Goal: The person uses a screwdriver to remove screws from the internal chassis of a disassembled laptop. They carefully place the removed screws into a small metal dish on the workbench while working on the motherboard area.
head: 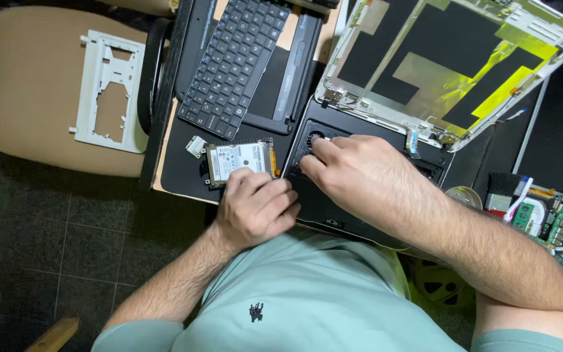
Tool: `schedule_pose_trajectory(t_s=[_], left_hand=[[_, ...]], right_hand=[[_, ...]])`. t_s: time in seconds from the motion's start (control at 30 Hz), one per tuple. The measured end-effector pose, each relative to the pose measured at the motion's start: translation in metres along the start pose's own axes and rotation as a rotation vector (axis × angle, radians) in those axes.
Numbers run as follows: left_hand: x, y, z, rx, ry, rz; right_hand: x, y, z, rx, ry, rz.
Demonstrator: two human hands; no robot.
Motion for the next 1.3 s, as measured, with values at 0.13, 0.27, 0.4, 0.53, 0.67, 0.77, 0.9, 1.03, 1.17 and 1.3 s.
schedule_pose_trajectory(t_s=[0.13, 0.27, 0.4, 0.53, 0.67, 0.77, 0.9, 1.03, 1.17, 1.3], left_hand=[[0.000, -0.005, -0.002, 0.040, -0.010, -0.022], [0.002, -0.007, -0.004, 0.014, -0.030, -0.056], [0.002, -0.006, -0.005, 0.049, -0.039, -0.048], [0.004, -0.007, -0.007, 0.031, -0.029, -0.097], [0.004, -0.007, -0.008, 0.021, -0.049, -0.094], [0.005, -0.007, -0.009, 0.027, -0.054, -0.097], [0.006, -0.020, -0.004, 0.152, -0.024, -0.107], [0.006, -0.020, -0.002, 0.152, -0.022, -0.101], [0.003, -0.024, 0.002, 0.153, -0.024, -0.098], [0.007, -0.017, -0.011, 0.136, -0.024, -0.140]], right_hand=[[-0.008, -0.005, -0.004, -0.033, -0.017, 0.097], [-0.008, 0.009, -0.007, -0.068, -0.043, 0.113], [-0.009, 0.024, -0.009, -0.105, 0.058, 0.004], [-0.015, 0.005, -0.012, -0.012, 0.009, 0.031], [-0.018, 0.000, -0.015, -0.198, -0.033, 0.047], [-0.019, 0.003, -0.012, -0.188, -0.028, 0.047], [-0.016, 0.028, -0.020, -0.152, 0.049, 0.035], [-0.016, 0.009, -0.020, -0.110, 0.024, 0.034], [-0.012, 0.025, -0.018, -0.178, -0.055, 0.002], [-0.015, 0.036, -0.017, -0.044, 0.039, 0.008]])
Point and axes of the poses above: each hand's wrist, its own z-axis away from the middle knuckle, its own y-axis out of the back of the hand, x = y × z, the point moved 3 cm from there along -z, towards the middle knuckle, and after that the axes turned 10 degrees about z, right-handed, at the moved point
